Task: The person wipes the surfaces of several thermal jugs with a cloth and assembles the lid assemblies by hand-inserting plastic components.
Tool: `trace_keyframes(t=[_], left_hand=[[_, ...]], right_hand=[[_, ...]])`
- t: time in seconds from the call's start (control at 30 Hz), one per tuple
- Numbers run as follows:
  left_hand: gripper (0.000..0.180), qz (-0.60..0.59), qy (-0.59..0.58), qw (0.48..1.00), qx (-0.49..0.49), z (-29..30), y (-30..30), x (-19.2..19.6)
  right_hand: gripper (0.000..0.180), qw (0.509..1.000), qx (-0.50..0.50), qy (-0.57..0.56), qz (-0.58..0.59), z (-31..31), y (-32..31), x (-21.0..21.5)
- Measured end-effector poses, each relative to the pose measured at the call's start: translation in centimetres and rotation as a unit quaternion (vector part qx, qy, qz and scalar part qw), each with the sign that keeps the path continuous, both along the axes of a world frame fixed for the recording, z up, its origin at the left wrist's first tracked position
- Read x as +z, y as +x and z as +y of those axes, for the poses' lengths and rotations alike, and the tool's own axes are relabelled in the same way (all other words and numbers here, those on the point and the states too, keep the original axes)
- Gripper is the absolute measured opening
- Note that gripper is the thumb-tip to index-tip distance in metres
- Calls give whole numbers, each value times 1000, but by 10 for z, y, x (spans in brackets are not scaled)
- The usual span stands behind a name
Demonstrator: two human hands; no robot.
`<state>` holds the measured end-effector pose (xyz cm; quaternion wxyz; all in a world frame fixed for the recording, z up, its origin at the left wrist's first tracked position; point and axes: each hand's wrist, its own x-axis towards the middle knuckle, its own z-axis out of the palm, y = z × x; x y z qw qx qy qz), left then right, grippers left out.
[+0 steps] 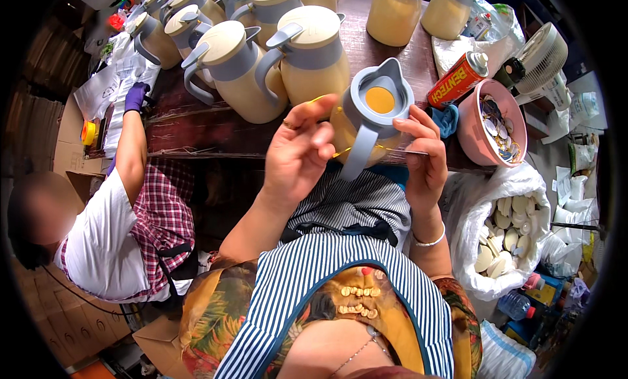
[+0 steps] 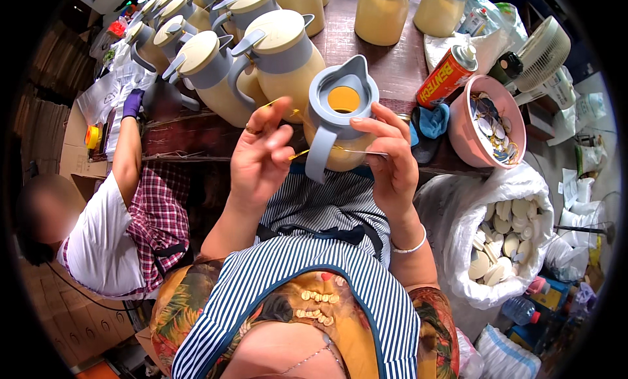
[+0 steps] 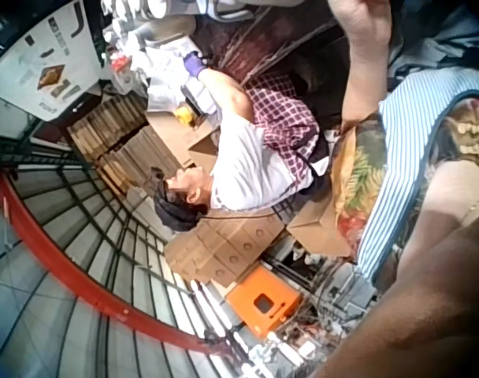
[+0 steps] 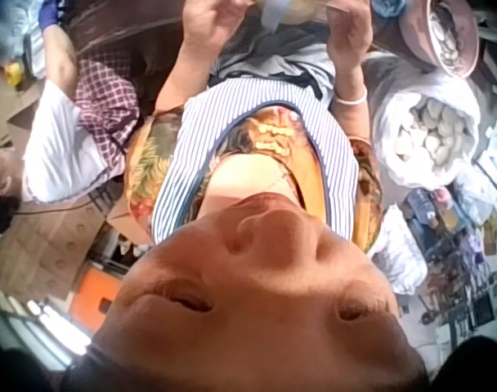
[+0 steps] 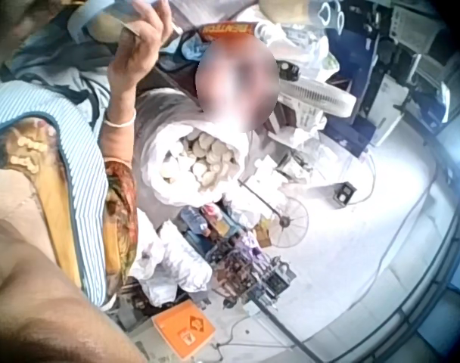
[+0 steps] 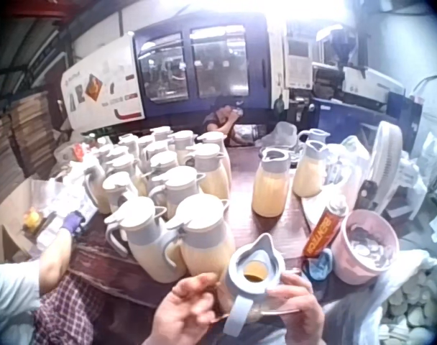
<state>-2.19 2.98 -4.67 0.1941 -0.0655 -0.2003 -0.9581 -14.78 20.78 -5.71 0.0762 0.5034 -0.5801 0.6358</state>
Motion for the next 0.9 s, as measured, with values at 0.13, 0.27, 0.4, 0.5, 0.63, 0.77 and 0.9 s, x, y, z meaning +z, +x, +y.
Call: trace_keyframes(t=[0.13, 0.27, 0.4, 0.5, 0.63, 0.77, 0.9], left_hand=[[53, -16, -408, 911, 58, 5, -10, 10], [43, -51, -608, 783, 116, 18, -16, 48], [26, -245, -446, 853, -117, 5, -9, 78], [17, -36, -821, 551, 146, -29, -11, 108], [28, -37, -823, 403, 400, -14, -35, 83], [47, -116, -614, 628, 463, 33, -19, 10], [35, -188, -608, 651, 415, 21, -5, -28]], right_hand=[[26, 992, -8, 98, 76, -6, -4, 33], [38, 996, -83, 36, -12, -19, 1, 45], [42, 977, -56, 142, 145, -16, -12, 19], [62, 975, 2, 149, 166, -22, -2, 22], [40, 957, -178, 127, 190, -34, 27, 25], [33, 923, -312, 61, 219, -50, 20, 9], [31, 948, -275, -51, 154, -4, 16, 23]])
